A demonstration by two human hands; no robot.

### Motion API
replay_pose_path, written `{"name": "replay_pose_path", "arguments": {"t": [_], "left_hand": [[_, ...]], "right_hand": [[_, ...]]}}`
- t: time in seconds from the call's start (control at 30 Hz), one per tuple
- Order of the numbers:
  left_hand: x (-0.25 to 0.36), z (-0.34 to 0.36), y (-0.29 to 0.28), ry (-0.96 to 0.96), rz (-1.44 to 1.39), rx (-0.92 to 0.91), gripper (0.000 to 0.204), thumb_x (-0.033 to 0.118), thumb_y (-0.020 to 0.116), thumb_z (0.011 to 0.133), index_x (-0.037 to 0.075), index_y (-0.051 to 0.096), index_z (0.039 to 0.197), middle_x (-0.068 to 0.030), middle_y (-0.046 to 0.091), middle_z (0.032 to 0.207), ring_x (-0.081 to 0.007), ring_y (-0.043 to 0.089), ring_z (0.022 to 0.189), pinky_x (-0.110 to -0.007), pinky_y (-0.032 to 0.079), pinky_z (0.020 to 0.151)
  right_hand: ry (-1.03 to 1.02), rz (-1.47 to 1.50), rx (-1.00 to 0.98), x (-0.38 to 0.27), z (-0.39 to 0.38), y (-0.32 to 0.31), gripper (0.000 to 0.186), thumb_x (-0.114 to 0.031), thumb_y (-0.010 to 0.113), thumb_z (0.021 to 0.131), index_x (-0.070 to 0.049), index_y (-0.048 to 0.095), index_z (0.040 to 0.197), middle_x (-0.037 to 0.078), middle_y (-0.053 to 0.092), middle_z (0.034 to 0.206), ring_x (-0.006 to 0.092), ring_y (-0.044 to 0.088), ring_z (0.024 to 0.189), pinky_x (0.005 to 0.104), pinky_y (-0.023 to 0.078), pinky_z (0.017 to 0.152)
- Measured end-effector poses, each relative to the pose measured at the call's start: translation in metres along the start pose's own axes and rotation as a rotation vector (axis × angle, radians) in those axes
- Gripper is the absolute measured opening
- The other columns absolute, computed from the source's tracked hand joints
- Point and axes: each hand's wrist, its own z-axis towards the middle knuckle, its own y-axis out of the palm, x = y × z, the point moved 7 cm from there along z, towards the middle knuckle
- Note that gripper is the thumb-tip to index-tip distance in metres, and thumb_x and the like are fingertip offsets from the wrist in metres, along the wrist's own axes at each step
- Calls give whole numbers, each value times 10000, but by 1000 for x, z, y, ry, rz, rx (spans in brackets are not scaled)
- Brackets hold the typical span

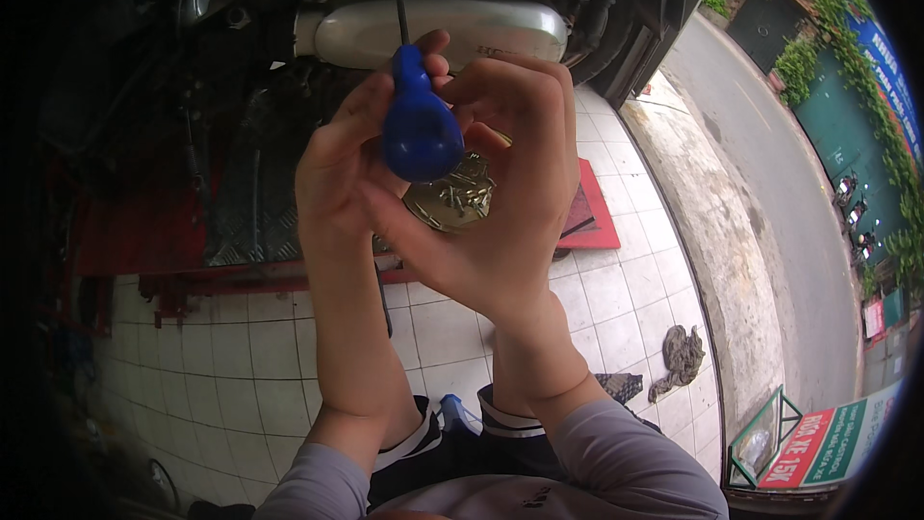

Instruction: The person uses a blue-handled screwdriver to tighten screws on the side panel of a white motorcycle. They repeatedly insert the screwdriver into the screw head and turn it, occasionally adjusting their grip or position to reach different fasteners.

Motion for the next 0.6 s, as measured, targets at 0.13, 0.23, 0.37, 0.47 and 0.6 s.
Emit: {"name": "replay_pose_path", "arguments": {"t": [0.13, 0.23, 0.37, 0.47, 0.6], "left_hand": [[0, 1, 5, -40, -70, -9, 390, 183, 598, 985, -53, 541, 1290, -113, 665, 1101, -130, 636, 990, -251, 500, 862], [-1, -1, -2, -89, -82, -60, 359, 157, 585, 988, -51, 553, 1279, -111, 666, 1116, -135, 632, 1007, -268, 493, 889], [-4, -1, -5, -50, -148, -125, 346, 147, 568, 993, -58, 562, 1271, -102, 662, 1117, -152, 630, 1017, -290, 477, 929], [-2, 1, -2, -9, -104, -14, 369, 159, 562, 996, -65, 542, 1289, -97, 654, 1113, -167, 625, 1032, -289, 470, 936], [0, 4, 3, -2, -154, -29, 395, 174, 569, 992, -65, 523, 1302, -104, 648, 1106, -170, 617, 1053, -288, 466, 938]], "right_hand": [[-62, -44, 9, -2, 1, 1, 481, 35, 683, 662, 48, 550, 1124, 169, 516, 1120, 253, 560, 1049, 348, 488, 901], [-197, -140, -102, -6, 2, 6, 470, 54, 565, 579, 21, 617, 1044, 192, 538, 1116, 283, 575, 1061, 354, 485, 911], [-203, -139, -38, -8, 4, 8, 447, -20, 568, 592, 19, 611, 1035, 184, 533, 1080, 291, 575, 1033, 352, 494, 882], [-115, -45, 70, -7, 2, 2, 425, -106, 650, 721, 42, 529, 1101, 142, 499, 1016, 239, 550, 969, 316, 501, 817], [-20, -24, 21, -2, -1, -3, 460, -148, 720, 750, 47, 485, 1094, 115, 465, 976, 190, 508, 919, 274, 491, 759]]}}
